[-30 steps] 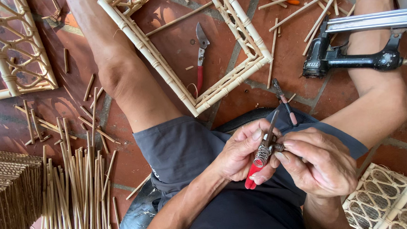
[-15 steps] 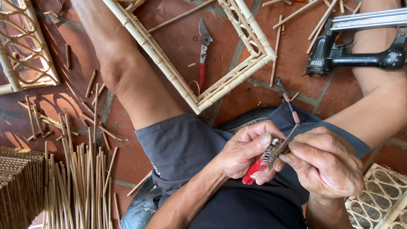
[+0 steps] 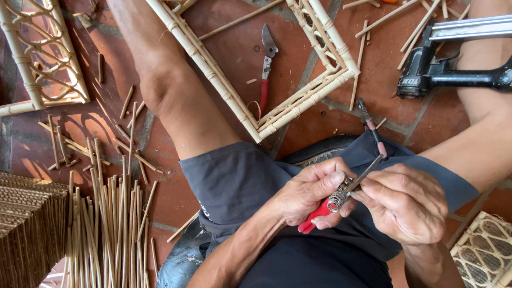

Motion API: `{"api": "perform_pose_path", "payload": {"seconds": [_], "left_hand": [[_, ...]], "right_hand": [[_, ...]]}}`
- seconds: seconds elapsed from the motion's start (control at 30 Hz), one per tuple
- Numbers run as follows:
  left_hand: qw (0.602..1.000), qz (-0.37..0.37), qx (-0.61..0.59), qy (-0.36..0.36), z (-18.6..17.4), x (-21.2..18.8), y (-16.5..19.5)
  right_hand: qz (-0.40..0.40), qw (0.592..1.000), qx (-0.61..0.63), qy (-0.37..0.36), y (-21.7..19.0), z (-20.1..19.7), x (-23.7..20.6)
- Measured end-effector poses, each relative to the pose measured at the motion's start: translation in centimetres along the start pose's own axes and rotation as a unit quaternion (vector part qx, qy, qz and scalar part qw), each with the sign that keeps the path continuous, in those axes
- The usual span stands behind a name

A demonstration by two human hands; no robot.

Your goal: The person sits on the floor and uses pliers to remove a spring and pin from a bamboo frame. They then reassemble the spring and pin, testing the fit repeatedly with the pliers.

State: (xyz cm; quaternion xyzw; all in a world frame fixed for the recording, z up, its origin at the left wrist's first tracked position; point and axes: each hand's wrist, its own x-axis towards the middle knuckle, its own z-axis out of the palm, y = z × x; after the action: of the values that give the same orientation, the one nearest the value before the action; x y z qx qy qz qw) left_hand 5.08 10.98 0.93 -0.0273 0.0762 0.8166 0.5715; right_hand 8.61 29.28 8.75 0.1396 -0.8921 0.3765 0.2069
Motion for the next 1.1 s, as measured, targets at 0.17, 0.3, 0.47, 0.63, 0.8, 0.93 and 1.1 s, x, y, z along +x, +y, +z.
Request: {"api": "perform_pose_path", "payload": {"seconds": [0.17, 0.3, 0.47, 0.63, 0.8, 0.93, 1.1], "left_hand": [[0.997, 0.061, 0.042, -0.003, -0.4, 0.6, -0.1], [0.993, 0.109, 0.044, 0.002, -0.9, 1.1, -0.1], [0.993, 0.115, -0.018, -0.027, -1.4, 1.3, -0.3], [0.991, 0.132, -0.022, -0.027, -1.7, 1.2, -0.4], [0.99, 0.125, -0.034, -0.06, -2.1, 1.2, -0.9], [0.992, 0.119, -0.006, -0.029, -2.1, 1.5, -1.1], [0.981, 0.138, -0.127, -0.051, -0.8, 1.1, -0.9]], "right_hand": [[0.123, 0.986, 0.093, 0.065, -1.1, 1.7, -0.6], [0.18, 0.974, 0.098, 0.096, -2.0, 3.0, -0.6], [0.099, 0.991, 0.048, 0.08, -1.0, 3.0, 0.0], [0.101, 0.988, 0.093, 0.074, -1.0, 2.7, 0.2], [0.107, 0.983, 0.117, 0.097, -1.5, 2.7, 0.1], [0.089, 0.988, 0.097, 0.083, -1.1, 2.3, -0.4], [0.13, 0.982, 0.078, 0.11, -0.1, 2.4, -1.0]]}}
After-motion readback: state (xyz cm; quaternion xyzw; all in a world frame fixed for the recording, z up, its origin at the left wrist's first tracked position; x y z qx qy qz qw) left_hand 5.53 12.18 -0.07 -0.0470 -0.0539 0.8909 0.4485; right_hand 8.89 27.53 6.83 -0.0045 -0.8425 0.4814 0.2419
